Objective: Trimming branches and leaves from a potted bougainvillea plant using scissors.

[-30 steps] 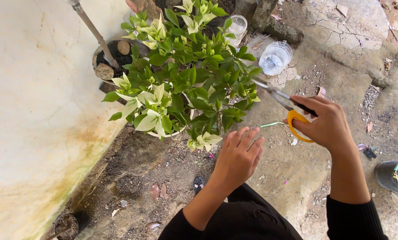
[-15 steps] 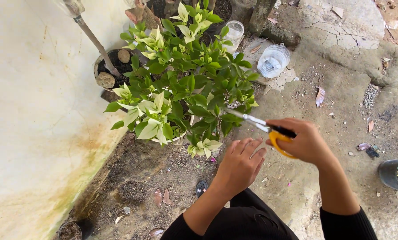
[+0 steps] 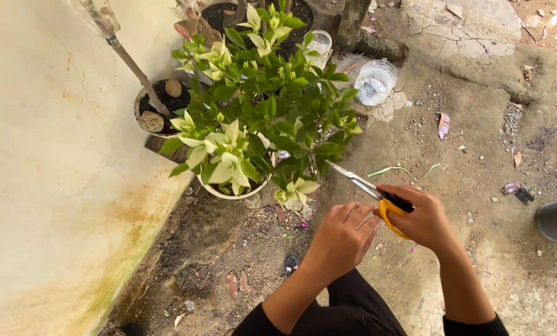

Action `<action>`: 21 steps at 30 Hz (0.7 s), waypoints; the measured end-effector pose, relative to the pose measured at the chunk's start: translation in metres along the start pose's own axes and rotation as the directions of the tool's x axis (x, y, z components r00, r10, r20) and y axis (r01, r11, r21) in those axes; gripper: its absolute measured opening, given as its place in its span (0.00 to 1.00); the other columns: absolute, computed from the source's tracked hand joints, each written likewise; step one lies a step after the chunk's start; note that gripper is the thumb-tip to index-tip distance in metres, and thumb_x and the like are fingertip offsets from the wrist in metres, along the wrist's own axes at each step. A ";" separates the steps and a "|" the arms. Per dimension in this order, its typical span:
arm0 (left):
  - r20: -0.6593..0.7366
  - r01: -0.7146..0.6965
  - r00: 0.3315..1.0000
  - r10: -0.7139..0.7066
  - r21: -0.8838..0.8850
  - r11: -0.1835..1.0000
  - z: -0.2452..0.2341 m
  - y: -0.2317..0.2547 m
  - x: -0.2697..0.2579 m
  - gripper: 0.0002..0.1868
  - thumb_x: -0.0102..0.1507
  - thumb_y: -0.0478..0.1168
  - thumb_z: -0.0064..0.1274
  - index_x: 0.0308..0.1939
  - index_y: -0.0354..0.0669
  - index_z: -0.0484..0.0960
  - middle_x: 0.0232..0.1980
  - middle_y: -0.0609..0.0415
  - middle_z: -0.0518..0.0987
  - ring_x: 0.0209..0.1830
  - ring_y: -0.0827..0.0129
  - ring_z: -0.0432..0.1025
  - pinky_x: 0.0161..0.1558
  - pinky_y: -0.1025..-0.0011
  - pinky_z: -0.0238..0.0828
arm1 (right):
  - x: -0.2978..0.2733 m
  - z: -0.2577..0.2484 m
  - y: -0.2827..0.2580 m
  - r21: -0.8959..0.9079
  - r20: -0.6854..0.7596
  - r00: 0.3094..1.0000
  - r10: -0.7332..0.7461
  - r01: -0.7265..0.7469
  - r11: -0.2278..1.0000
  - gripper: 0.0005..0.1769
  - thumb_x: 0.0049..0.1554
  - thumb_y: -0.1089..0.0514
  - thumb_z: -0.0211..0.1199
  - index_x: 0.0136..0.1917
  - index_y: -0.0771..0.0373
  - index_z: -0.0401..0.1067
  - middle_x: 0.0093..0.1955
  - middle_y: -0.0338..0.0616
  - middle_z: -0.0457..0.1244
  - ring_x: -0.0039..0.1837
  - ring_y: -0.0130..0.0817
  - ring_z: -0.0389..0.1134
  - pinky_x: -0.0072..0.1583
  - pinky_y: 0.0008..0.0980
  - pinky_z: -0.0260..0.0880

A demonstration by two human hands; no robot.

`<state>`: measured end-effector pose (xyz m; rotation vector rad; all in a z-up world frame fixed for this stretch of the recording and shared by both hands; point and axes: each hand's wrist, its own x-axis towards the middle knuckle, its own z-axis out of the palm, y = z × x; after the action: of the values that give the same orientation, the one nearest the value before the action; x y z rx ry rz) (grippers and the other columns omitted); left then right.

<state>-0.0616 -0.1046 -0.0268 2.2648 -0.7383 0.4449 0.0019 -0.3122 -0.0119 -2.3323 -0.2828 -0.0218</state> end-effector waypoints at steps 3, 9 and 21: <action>-0.007 0.002 1.000 -0.002 -0.015 1.000 -0.005 0.009 -0.009 0.17 0.65 0.39 0.57 0.56 0.38 0.82 0.63 0.47 0.77 0.66 0.53 0.68 0.65 0.54 0.63 | -0.013 0.003 -0.004 0.046 0.026 0.999 -0.032 0.030 0.998 0.24 0.48 0.61 0.71 0.59 0.59 0.80 0.45 0.43 0.73 0.42 0.25 0.71 0.47 0.29 0.72; 0.006 0.044 0.999 -0.044 0.048 0.998 0.002 0.004 -0.035 0.17 0.67 0.41 0.55 0.57 0.36 0.82 0.66 0.43 0.76 0.66 0.53 0.68 0.64 0.55 0.64 | -0.033 0.010 0.012 0.027 -0.124 0.985 0.118 -0.115 0.993 0.25 0.49 0.57 0.77 0.59 0.63 0.78 0.38 0.39 0.69 0.40 0.21 0.65 0.45 0.25 0.69; -0.150 0.175 0.977 -0.155 0.136 0.975 -0.024 0.012 -0.068 0.18 0.65 0.42 0.57 0.57 0.40 0.83 0.64 0.48 0.78 0.66 0.52 0.68 0.65 0.53 0.62 | -0.101 0.045 0.092 0.699 0.140 0.959 0.248 -0.273 0.660 0.25 0.57 0.59 0.65 0.65 0.69 0.69 0.42 0.31 0.67 0.47 0.18 0.70 0.53 0.18 0.71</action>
<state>-0.1246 -0.0693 -0.0380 2.3830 -0.4548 0.5873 -0.0808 -0.3626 -0.1192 -1.5592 0.0445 0.2341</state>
